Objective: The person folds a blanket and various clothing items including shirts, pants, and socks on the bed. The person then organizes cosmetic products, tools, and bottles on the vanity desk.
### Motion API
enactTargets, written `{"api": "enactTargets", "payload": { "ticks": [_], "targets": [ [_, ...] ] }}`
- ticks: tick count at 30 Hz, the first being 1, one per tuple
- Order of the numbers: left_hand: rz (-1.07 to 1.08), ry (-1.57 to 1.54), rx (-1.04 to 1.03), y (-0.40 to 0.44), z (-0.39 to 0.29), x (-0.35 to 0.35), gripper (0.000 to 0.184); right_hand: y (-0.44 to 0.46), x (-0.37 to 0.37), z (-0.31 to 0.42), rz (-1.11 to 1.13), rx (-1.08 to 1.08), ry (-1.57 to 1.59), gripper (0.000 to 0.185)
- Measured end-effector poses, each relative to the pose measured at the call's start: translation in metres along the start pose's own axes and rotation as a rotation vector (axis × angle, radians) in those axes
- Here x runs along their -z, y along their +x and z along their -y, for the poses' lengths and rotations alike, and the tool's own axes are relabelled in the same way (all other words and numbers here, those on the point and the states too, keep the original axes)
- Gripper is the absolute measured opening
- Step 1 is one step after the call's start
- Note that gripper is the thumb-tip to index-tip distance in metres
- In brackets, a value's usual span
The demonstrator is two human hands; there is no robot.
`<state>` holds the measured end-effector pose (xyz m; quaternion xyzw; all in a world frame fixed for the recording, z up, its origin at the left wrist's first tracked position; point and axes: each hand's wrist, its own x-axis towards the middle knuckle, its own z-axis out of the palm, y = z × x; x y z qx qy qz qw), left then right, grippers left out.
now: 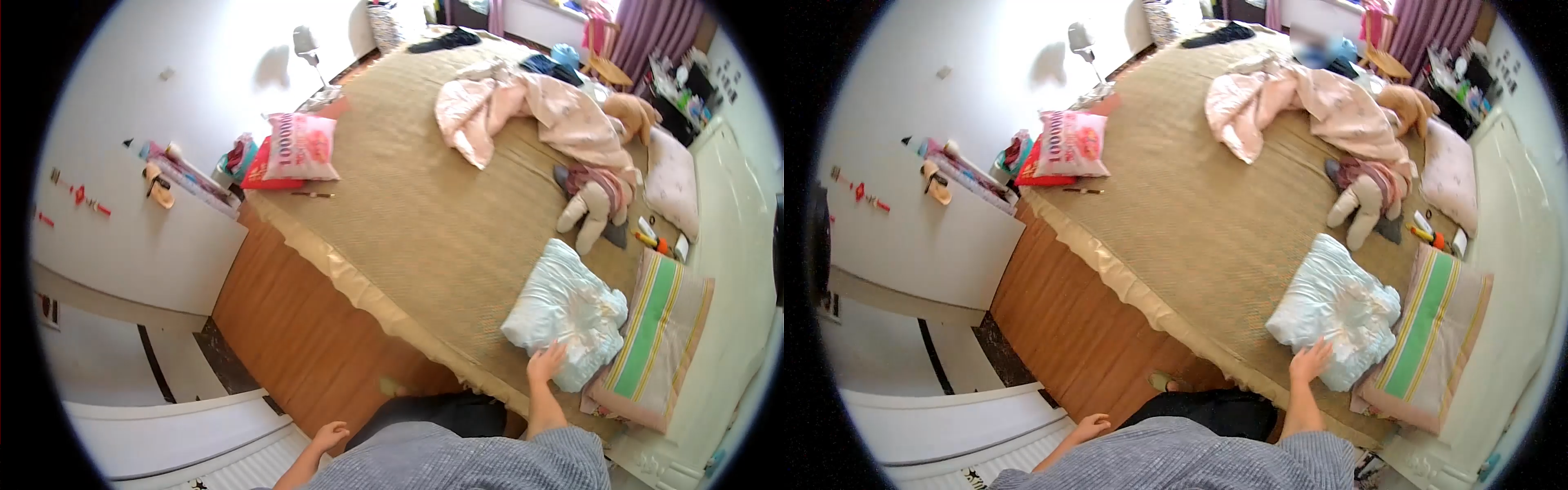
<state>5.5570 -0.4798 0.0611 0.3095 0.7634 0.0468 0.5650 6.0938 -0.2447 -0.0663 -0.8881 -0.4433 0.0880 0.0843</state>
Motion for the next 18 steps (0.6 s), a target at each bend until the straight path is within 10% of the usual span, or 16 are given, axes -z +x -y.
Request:
{"api": "enactTargets", "payload": {
  "ticks": [3,7,12,18],
  "targets": [
    [-0.107,0.019,-0.021,0.021,0.093,0.041,0.048,-0.108,0.006,0.064,0.064,0.1,-0.101,0.072],
    [-0.309,0.032,-0.002,0.027,0.142,0.107,0.049,-0.206,-0.027,0.147,0.932,0.414,-0.29,0.056],
    [-0.271,-0.076,-0.166,0.024,0.094,0.193,0.05,-0.256,-0.097,0.257,1.012,0.967,-0.002,0.045],
    [-0.325,0.035,-0.452,0.055,0.059,0.297,0.053,-0.257,-0.03,0.41,1.102,0.844,-0.028,0.043]
  ]
}}
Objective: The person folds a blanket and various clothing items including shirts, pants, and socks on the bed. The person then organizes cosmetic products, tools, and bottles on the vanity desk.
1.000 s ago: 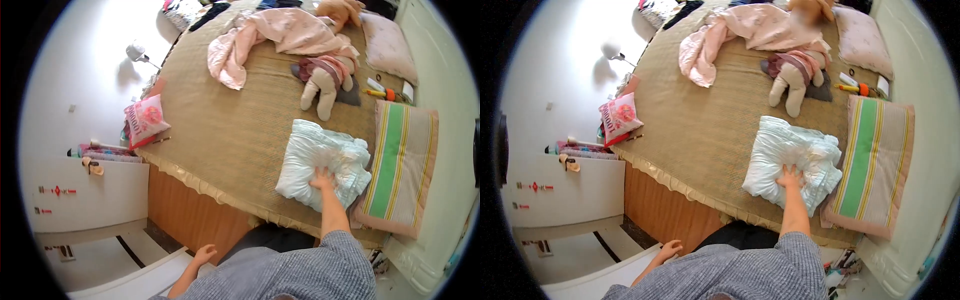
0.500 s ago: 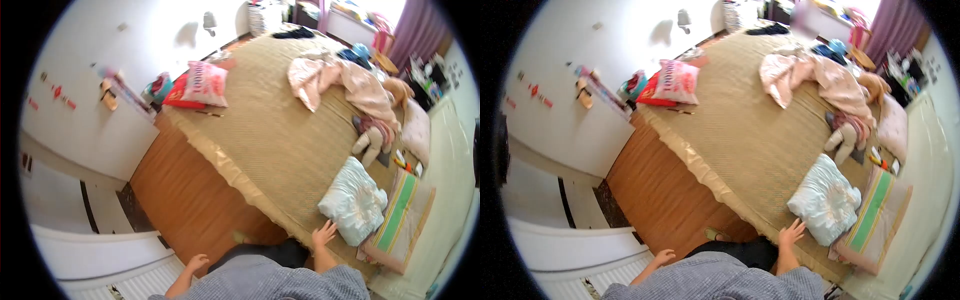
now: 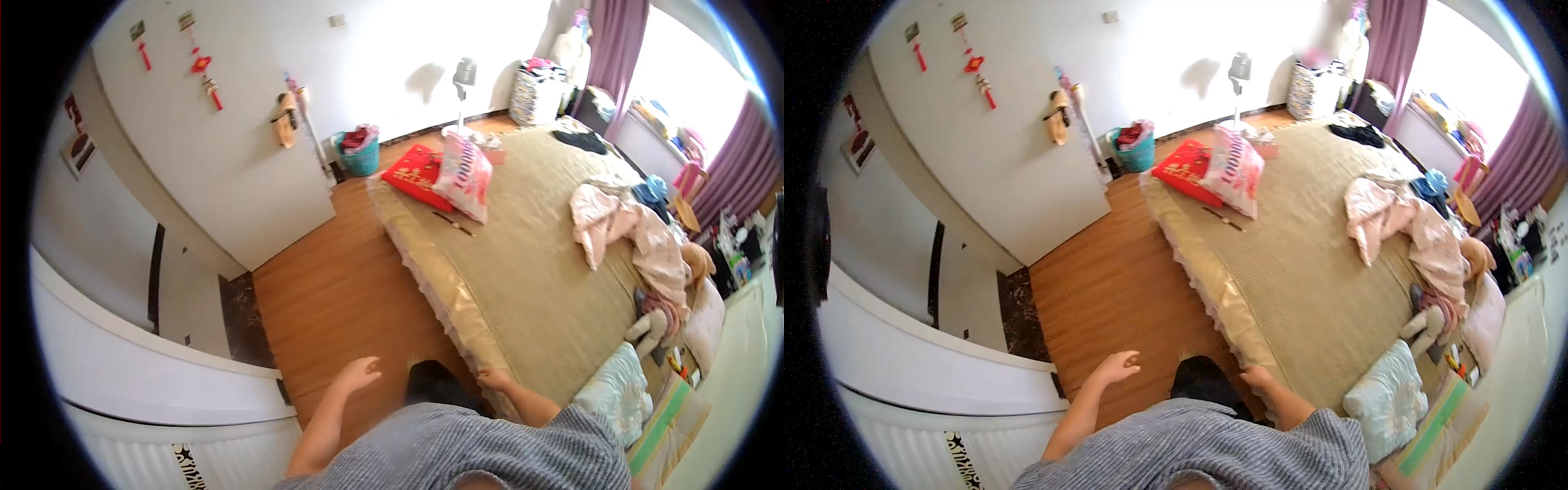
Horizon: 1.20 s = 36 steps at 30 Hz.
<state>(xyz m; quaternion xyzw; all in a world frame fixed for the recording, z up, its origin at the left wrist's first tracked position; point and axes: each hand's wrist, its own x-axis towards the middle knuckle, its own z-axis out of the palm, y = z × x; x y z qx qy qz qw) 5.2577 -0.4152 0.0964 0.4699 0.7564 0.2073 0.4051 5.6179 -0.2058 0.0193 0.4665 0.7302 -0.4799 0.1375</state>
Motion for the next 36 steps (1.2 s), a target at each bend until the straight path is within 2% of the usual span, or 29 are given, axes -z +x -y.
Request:
{"api": "enactTargets", "payload": {
  "ticks": [1,2,4,6,8,9,10,11,12,13,14,16,18,23,26,28,30,32,33,34,35,36],
  "targets": [
    [0.014,-0.012,0.01,0.006,0.005,0.023,0.052,0.034,-0.004,-0.016,0.027,-0.121,-0.014,0.045],
    [0.027,-0.021,0.014,0.014,0.007,0.048,0.052,0.089,-0.019,-0.07,-0.039,0.009,-0.215,0.046],
    [-0.012,-0.055,0.063,0.029,0.021,0.096,0.051,0.126,-0.009,-0.072,0.028,-0.101,-0.433,0.048],
    [-0.117,-0.106,0.156,0.04,0.052,0.147,0.051,0.179,-0.001,-0.079,0.242,0.002,-0.732,0.049],
    [-0.353,0.079,0.209,0.048,0.126,0.175,0.047,0.271,-0.01,-0.118,0.395,-0.076,-0.789,0.049],
    [-0.392,0.174,0.286,0.045,0.164,0.186,0.046,0.308,-0.015,-0.117,0.479,-0.116,-0.81,0.05],
    [-0.429,0.271,0.363,0.043,0.195,0.194,0.045,0.33,-0.007,-0.093,0.439,-0.114,-0.705,0.049],
    [-0.342,0.255,0.583,0.04,0.207,0.204,0.046,0.338,0.006,-0.039,0.33,-0.099,-0.668,0.048],
    [-0.399,0.065,0.646,0.033,0.249,0.197,0.047,0.34,0.021,0.023,0.222,-0.079,-0.629,0.046],
    [-0.145,0.028,0.73,0.04,0.319,0.187,0.045,0.327,0.051,0.11,0.163,-0.101,-0.444,0.045],
    [-0.164,-0.047,0.747,0.032,0.312,0.188,0.039,0.312,0.082,0.201,0.104,-0.113,-0.258,0.044],
    [-0.044,-0.176,0.821,0.029,0.314,0.186,0.037,0.416,0.054,0.199,-0.075,0.052,-0.365,0.039],
    [-0.046,-0.268,0.886,0.025,0.311,0.185,0.036,0.458,0.055,0.262,-0.103,-0.009,-0.143,0.037],
    [-0.062,-0.391,0.975,0.071,0.329,0.225,0.034,0.55,0.052,0.423,0.086,0.212,-0.233,0.039],
    [-0.048,-0.375,0.982,0.123,0.368,0.28,0.033,0.597,0.065,0.494,0.212,0.271,-0.278,0.041],
    [-0.042,-0.325,0.96,0.175,0.4,0.338,0.033,0.638,0.072,0.511,0.181,0.25,-0.286,0.041],
    [-0.052,-0.251,0.9,0.244,0.44,0.402,0.032,0.666,0.114,0.54,0.21,0.175,-0.267,0.042],
    [-0.096,-0.146,0.802,0.349,0.469,0.478,0.032,0.707,0.141,0.544,0.111,0.108,-0.213,0.041],
    [-0.059,-0.156,0.763,0.409,0.367,0.568,0.034,0.726,0.154,0.541,0.054,0.066,-0.178,0.041],
    [-0.058,-0.019,0.688,0.468,0.355,0.6,0.041,0.732,0.171,0.548,-0.08,0.011,-0.055,0.039],
    [-0.137,-0.047,0.526,0.517,0.33,0.628,0.047,0.739,0.187,0.553,-0.166,-0.013,0.025,0.038],
    [-0.104,-0.002,0.421,0.576,0.316,0.649,0.048,0.746,0.202,0.554,-0.256,-0.036,0.108,0.037]
  ]
}}
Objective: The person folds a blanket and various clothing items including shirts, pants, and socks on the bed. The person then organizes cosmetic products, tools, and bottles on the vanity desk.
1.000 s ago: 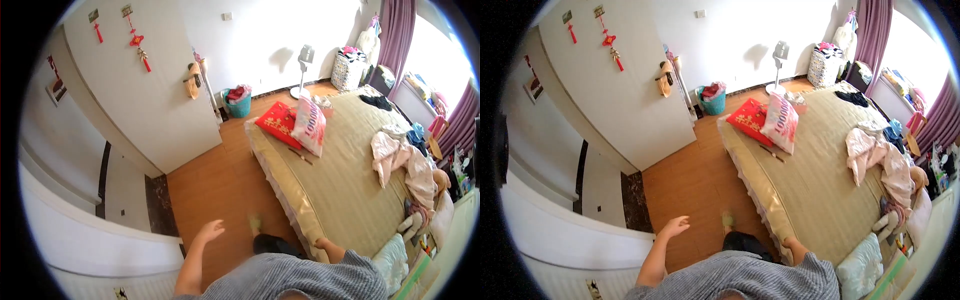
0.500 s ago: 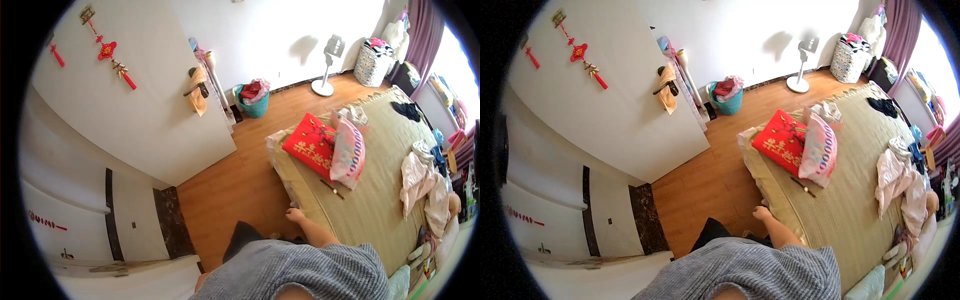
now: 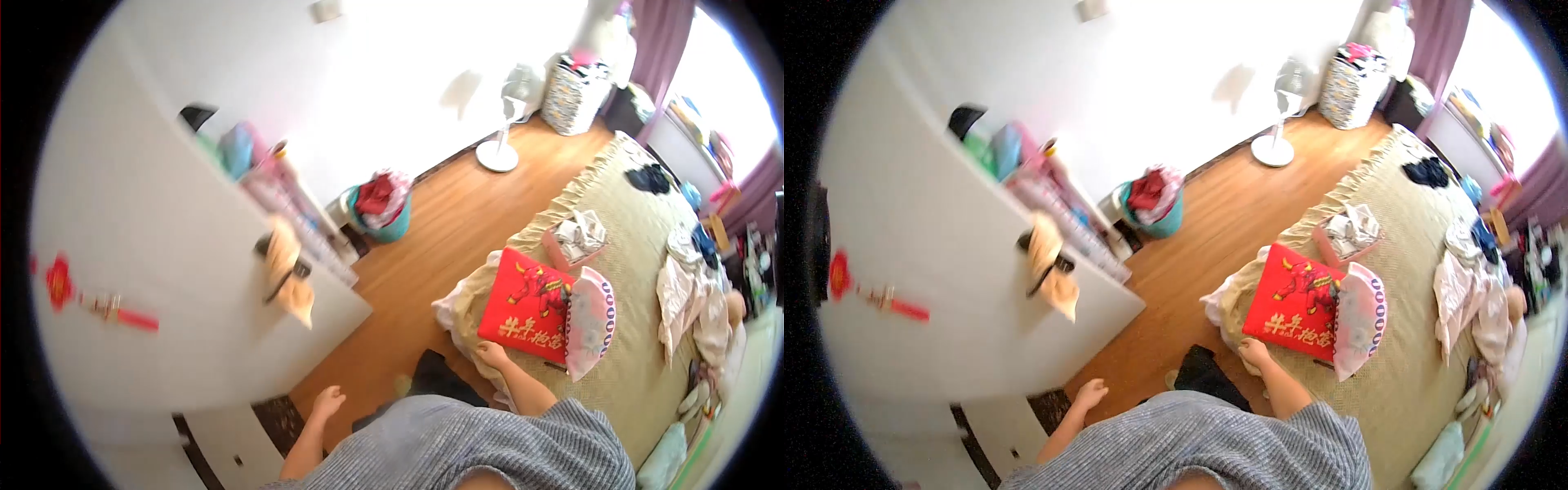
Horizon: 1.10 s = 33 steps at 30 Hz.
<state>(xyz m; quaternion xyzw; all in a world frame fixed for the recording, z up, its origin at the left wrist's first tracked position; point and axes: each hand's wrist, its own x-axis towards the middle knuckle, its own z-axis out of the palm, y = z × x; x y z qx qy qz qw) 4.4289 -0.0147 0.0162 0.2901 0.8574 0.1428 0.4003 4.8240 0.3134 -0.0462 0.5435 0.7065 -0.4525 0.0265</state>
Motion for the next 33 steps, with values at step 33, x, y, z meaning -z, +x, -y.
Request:
{"api": "enactTargets", "payload": {
  "ticks": [33],
  "targets": [
    [0.422,0.542,-0.904,0.728,-0.842,0.106,0.049,0.385,0.214,0.036,-0.495,-0.739,1.178,0.036]
  ]
}}
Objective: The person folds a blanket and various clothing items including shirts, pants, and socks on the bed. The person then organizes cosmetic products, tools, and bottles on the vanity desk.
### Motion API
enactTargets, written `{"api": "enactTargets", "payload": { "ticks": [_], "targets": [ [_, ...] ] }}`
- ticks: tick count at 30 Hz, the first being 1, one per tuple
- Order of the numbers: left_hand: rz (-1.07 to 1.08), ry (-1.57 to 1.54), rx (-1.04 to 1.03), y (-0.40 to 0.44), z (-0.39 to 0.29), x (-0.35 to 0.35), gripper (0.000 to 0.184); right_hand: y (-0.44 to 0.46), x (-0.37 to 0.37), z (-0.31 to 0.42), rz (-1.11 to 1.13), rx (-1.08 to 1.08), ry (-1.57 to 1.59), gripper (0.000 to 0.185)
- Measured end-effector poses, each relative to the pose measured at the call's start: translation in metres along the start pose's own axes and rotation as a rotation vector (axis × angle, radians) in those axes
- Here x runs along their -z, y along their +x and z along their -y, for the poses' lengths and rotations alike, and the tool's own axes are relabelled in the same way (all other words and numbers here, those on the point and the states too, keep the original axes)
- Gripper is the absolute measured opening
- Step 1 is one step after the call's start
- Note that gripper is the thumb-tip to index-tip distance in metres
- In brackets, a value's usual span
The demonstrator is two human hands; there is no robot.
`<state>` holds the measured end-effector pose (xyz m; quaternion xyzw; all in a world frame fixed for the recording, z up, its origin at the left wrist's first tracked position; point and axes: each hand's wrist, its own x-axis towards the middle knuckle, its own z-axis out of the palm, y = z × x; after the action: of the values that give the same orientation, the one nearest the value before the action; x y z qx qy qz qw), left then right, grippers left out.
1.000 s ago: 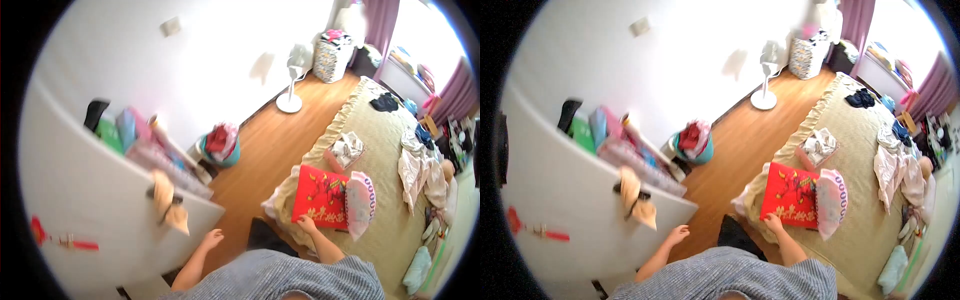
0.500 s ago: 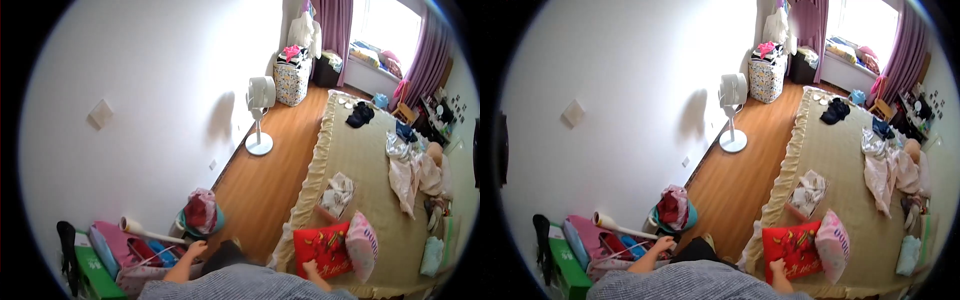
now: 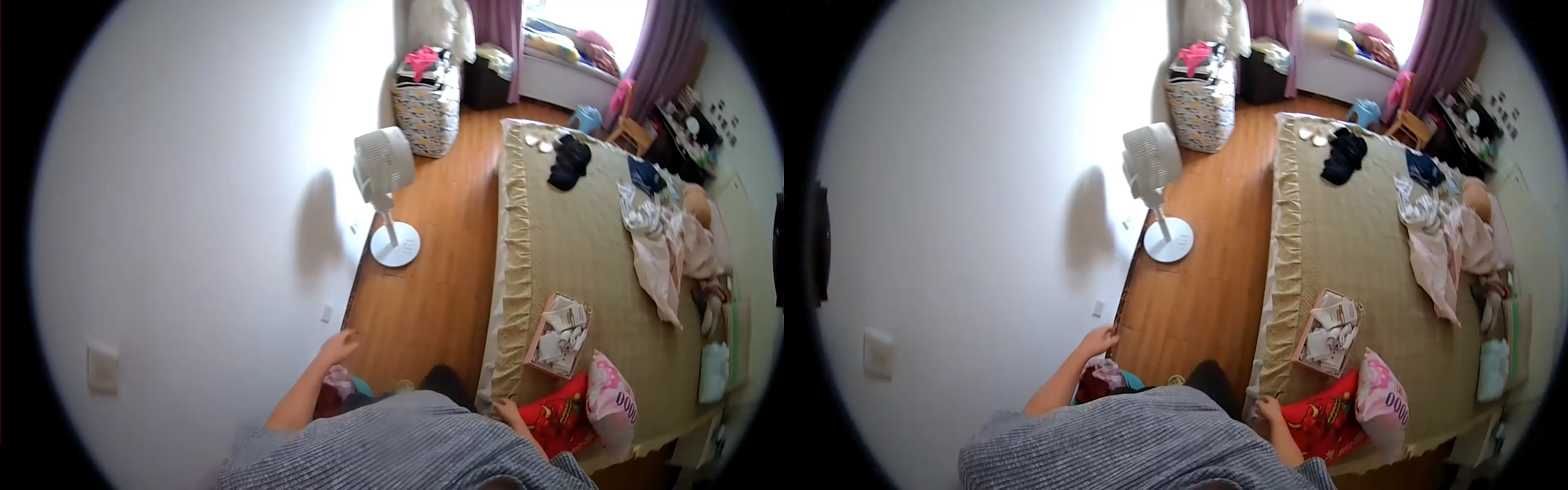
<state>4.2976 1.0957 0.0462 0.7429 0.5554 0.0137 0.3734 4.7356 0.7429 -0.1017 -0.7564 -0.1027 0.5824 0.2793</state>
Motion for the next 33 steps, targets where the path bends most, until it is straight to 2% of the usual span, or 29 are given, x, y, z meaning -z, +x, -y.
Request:
{"api": "enactTargets", "payload": {
  "ticks": [1,2,3,6,8,11,13,16,19,20,21,22,23,25,28,29,32,33],
  "targets": [
    [-0.06,-0.009,-0.203,0.032,-0.067,0.021,0.046,-0.006,-0.004,0.032,-0.035,0.045,0.061,0.035],
    [0.001,-0.041,-0.34,0.07,-0.124,0.034,0.049,-0.013,-0.009,0.064,-0.068,0.092,0.121,0.034],
    [0.112,-0.177,-0.456,0.087,-0.201,0.056,0.046,-0.008,-0.01,0.081,-0.103,0.142,0.18,0.033],
    [0.448,-0.413,-0.892,0.135,-0.372,0.087,0.043,0.029,0.004,0.1,-0.204,0.272,-0.024,0.041],
    [0.686,-0.501,-1.111,0.155,-0.454,0.102,0.046,0.067,0.027,0.101,-0.078,0.022,-0.045,0.041],
    [1.013,-0.655,-1.322,0.172,-0.543,0.145,0.046,0.123,0.07,0.13,-0.091,-0.107,-0.199,0.041],
    [1.018,-0.531,-1.576,0.199,-0.586,0.172,0.045,0.168,0.1,0.163,-0.127,-0.132,-0.287,0.04],
    [0.862,-0.285,-1.802,0.251,-0.625,0.199,0.042,0.239,0.143,0.239,-0.184,-0.101,-0.404,0.04],
    [0.596,-0.383,-1.779,0.29,-0.661,0.232,0.031,0.31,0.169,0.347,-0.253,-0.002,-0.419,0.04],
    [0.626,-0.328,-1.774,0.305,-0.672,0.251,0.034,0.333,0.171,0.388,-0.267,0.045,-0.421,0.04],
    [0.6,-0.28,-1.794,0.323,-0.68,0.267,0.034,0.342,0.171,0.439,-0.268,0.111,-0.435,0.04],
    [0.56,-0.248,-1.818,0.341,-0.689,0.277,0.033,0.307,0.157,0.532,-0.27,0.195,-0.526,0.039],
    [0.52,-0.214,-1.846,0.361,-0.696,0.286,0.032,0.336,0.154,0.561,-0.238,0.354,-0.53,0.038],
    [0.435,-0.17,-1.904,0.406,-0.707,0.305,0.031,0.375,0.141,0.626,-0.203,0.4,-0.385,0.038],
    [0.332,-0.122,-1.941,0.474,-0.72,0.34,0.029,0.413,0.133,0.707,-0.125,0.529,-0.397,0.036],
    [0.3,-0.099,-1.942,0.497,-0.726,0.352,0.029,0.412,0.134,0.732,-0.131,0.547,-0.552,0.037],
    [0.219,-0.011,-1.961,0.558,-0.743,0.381,0.028,0.458,0.16,0.782,0.061,0.413,-0.729,0.038],
    [0.196,0.011,-1.965,0.578,-0.748,0.388,0.027,0.465,0.172,0.797,-0.01,0.403,-0.767,0.039]
  ]
}}
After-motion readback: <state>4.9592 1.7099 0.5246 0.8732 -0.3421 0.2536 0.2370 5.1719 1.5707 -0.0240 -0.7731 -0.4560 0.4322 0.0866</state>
